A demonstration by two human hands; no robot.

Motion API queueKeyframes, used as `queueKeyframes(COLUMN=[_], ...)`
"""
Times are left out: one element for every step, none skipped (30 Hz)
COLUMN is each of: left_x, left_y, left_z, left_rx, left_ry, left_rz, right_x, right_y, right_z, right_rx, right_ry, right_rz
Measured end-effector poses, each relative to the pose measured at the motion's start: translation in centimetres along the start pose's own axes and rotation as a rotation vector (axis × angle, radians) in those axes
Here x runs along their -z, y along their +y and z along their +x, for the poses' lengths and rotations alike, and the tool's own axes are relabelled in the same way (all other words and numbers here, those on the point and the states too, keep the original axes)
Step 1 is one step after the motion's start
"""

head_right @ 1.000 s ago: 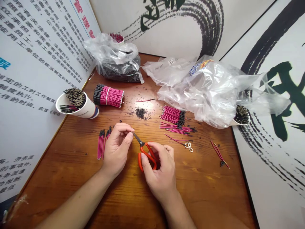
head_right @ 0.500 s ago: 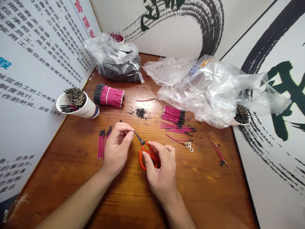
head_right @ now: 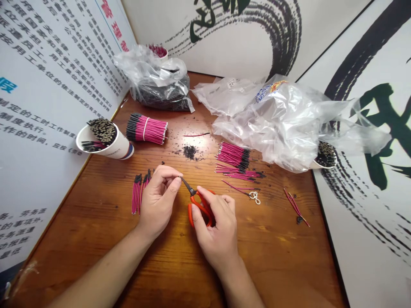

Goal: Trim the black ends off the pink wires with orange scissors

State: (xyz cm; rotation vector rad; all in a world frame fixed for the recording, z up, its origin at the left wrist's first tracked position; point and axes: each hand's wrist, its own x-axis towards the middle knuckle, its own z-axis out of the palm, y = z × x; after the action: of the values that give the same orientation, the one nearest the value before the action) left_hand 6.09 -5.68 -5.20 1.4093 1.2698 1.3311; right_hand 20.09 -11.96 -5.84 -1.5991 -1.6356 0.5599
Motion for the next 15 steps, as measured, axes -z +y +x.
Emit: queueKeyframes(left_x=[0.01, 0.01, 0.03, 0.04, 0.05, 0.07, 0.08, 0.09, 0.10, 0.10, 0.09, 0.08, 0.07, 0.06, 0.05], left_y=[-0.02, -0.05, -0.08, -0.11, -0.15, -0.20, -0.24, -0.29, -0.33, -0.36, -0.37, -0.36, -0.34, -0.30, -0.25], left_z=[0.01, 0.01, 0.02, 0.01, 0.01, 0.00, -0.01, -0.02, -0.03, -0.03, -0.04, -0.03, -0.02, -0.01, 0.01], left_rx=[-0.004, -0.008, -0.011, -0.013, -0.013, -0.011, -0.008, -0.006, -0.004, -0.003, -0.002, -0.002, -0.004, -0.005, -0.007], left_ry=[-0.001, -0.002, -0.003, -0.003, -0.004, -0.005, -0.007, -0.010, -0.011, -0.011, -0.009, -0.007, -0.006, -0.005, -0.006], left_rz=[0.002, 0.004, 0.006, 0.010, 0.015, 0.019, 0.023, 0.025, 0.026, 0.027, 0.027, 0.026, 0.027, 0.028, 0.030], right_x=[0.04, 0.08, 0.13, 0.18, 0.23, 0.27, 0.32, 0.35, 0.37, 0.38, 0.37, 0.35, 0.33, 0.30, 0.27], right_y=[-0.05, -0.09, -0.12, -0.14, -0.16, -0.18, -0.20, -0.21, -0.22, -0.24, -0.25, -0.26, -0.26, -0.26, -0.26], right_z=[0.08, 0.16, 0.24, 0.31, 0.37, 0.42, 0.46, 0.48, 0.49, 0.47, 0.45, 0.40, 0.36, 0.31, 0.26], right_rx=[0.011, 0.020, 0.027, 0.034, 0.039, 0.045, 0.052, 0.058, 0.062, 0.061, 0.057, 0.049, 0.039, 0.029, 0.020], right_ry=[-0.002, -0.003, -0.005, -0.006, -0.007, -0.008, -0.009, -0.009, -0.007, -0.006, -0.005, -0.004, -0.004, -0.006, -0.008], right_rz=[-0.008, -0.015, -0.022, -0.029, -0.036, -0.043, -0.051, -0.057, -0.061, -0.061, -0.058, -0.051, -0.041, -0.032, -0.024])
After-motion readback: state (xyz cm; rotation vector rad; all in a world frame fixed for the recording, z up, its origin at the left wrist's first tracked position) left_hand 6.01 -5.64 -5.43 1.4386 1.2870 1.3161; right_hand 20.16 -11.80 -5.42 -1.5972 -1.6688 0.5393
